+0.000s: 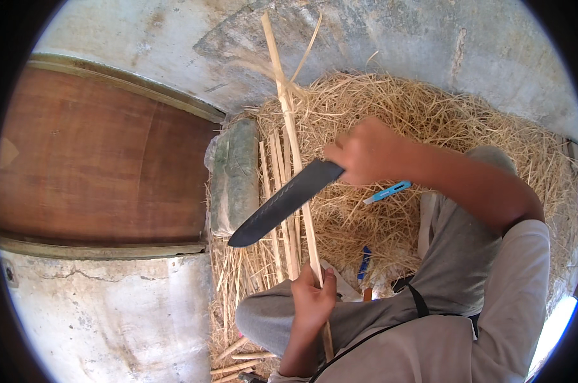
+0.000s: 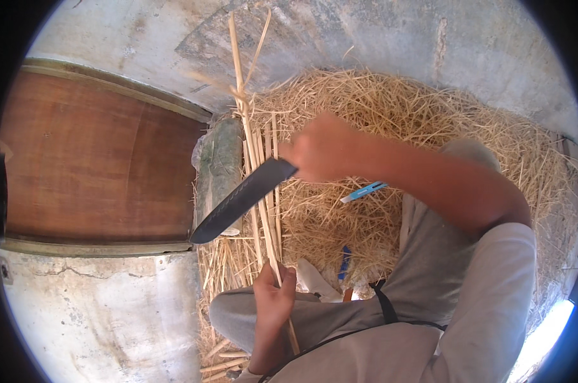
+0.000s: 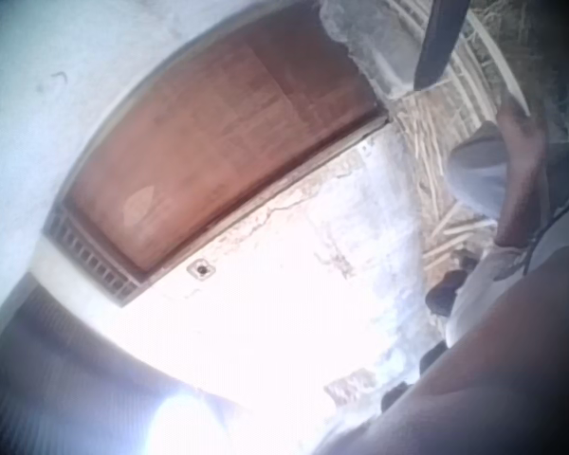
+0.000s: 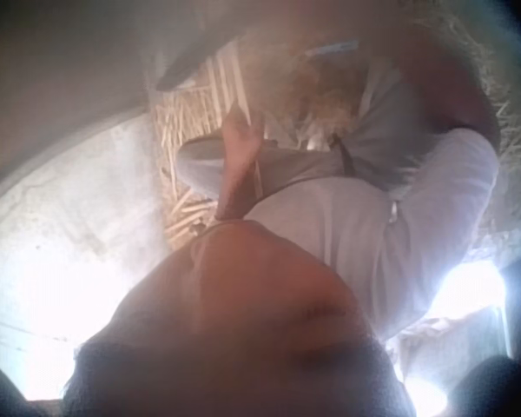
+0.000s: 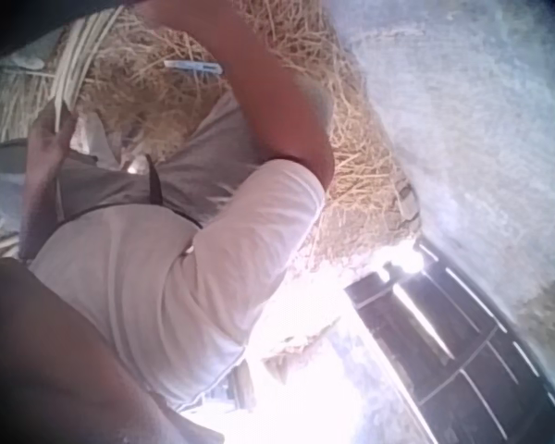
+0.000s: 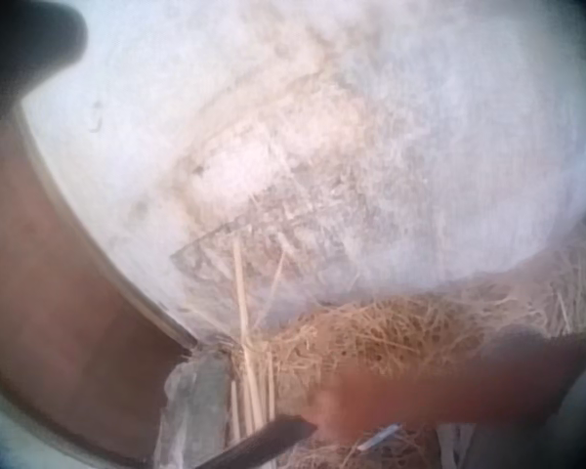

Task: The person sits on a straw-covered floor and uses a utility knife to shave the surface of a long bamboo stick. They then switch to a machete to split the stick lengthwise and continue shaving the resulting strips with the utility knife.

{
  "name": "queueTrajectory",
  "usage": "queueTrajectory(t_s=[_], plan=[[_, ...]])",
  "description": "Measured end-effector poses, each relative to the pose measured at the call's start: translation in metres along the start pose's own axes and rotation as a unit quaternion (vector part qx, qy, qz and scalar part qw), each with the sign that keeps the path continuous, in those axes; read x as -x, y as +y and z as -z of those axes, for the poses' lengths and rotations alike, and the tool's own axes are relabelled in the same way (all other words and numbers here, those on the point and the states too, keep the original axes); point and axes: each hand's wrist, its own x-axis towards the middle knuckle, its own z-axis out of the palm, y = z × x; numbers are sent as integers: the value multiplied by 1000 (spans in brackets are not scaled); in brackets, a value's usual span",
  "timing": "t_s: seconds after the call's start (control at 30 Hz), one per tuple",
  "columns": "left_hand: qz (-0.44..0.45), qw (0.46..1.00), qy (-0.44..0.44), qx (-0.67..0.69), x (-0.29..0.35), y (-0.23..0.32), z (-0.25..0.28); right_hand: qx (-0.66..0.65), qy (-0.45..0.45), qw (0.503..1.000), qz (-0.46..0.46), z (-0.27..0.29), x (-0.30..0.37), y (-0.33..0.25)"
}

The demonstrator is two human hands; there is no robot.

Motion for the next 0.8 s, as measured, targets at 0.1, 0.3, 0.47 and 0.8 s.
queueTrajectory(t_s=[0.1,0.3,0.47,0.8], plan=[[-2,1000,-28,2,5,-4,-8,3,-38,989,-144,1,-25,38],[16,999,-30,-6,1,-8,-7,-218,-72,940,-252,10,-25,35],[21,998,-37,-40,4,-8,-5,-198,2,962,-188,11,-5,18],[22,999,-41,-13,1,-1,-4,-450,-101,845,-269,22,-1,25]])
